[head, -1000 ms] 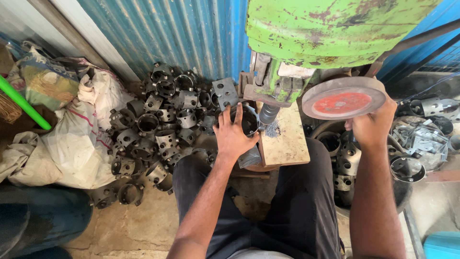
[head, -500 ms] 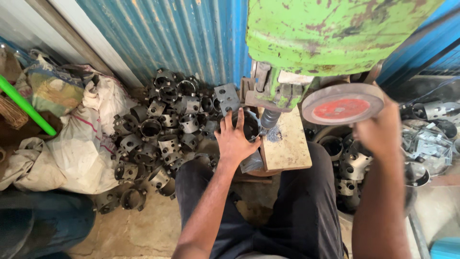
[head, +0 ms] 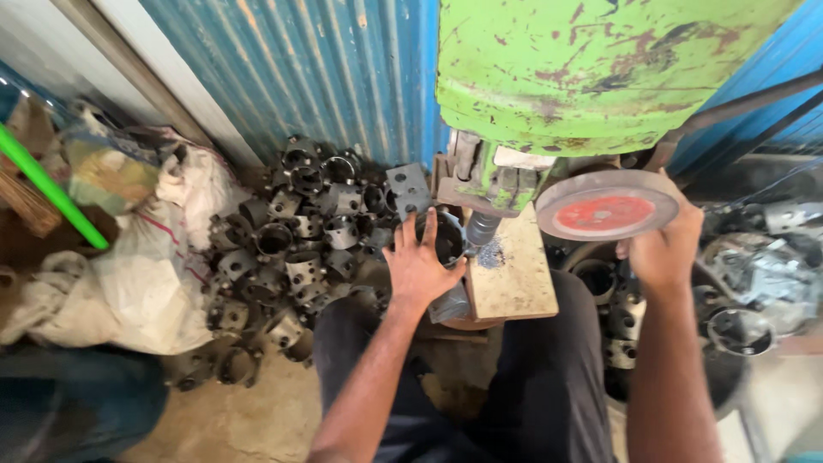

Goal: The person operates a green drill press to drill holes into cylindrical metal parts. They hold the part with one hand and use the other to control the drill lever, repeating the process for multiple parts.

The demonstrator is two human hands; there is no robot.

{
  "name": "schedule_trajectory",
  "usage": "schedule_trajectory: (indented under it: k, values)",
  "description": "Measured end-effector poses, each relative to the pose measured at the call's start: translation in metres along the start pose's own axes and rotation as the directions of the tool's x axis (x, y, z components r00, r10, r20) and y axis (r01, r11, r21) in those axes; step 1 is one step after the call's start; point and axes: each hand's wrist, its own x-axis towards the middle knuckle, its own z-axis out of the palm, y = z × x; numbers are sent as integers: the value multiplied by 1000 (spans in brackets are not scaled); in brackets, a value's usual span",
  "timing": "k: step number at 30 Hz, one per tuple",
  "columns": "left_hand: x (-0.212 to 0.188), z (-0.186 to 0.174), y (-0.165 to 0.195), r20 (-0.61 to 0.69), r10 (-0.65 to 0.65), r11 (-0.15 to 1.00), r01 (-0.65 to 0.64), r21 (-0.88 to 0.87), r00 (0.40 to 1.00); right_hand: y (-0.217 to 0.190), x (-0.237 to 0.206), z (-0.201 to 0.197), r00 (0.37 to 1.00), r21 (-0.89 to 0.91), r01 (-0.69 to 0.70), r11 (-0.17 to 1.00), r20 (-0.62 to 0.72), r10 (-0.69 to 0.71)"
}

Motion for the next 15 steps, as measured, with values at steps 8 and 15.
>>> schedule_trajectory:
  k: [8, 15]
  values:
    - [1, 2, 0, 5, 5, 999, -5, 34, 1000, 14, -1, -4, 1000, 19, 1, 1000, -14, -1]
    - [1, 8, -2, -16, 35, 999, -34, 14, 999, 36, 2, 5, 987, 21, 153, 988, -50, -152]
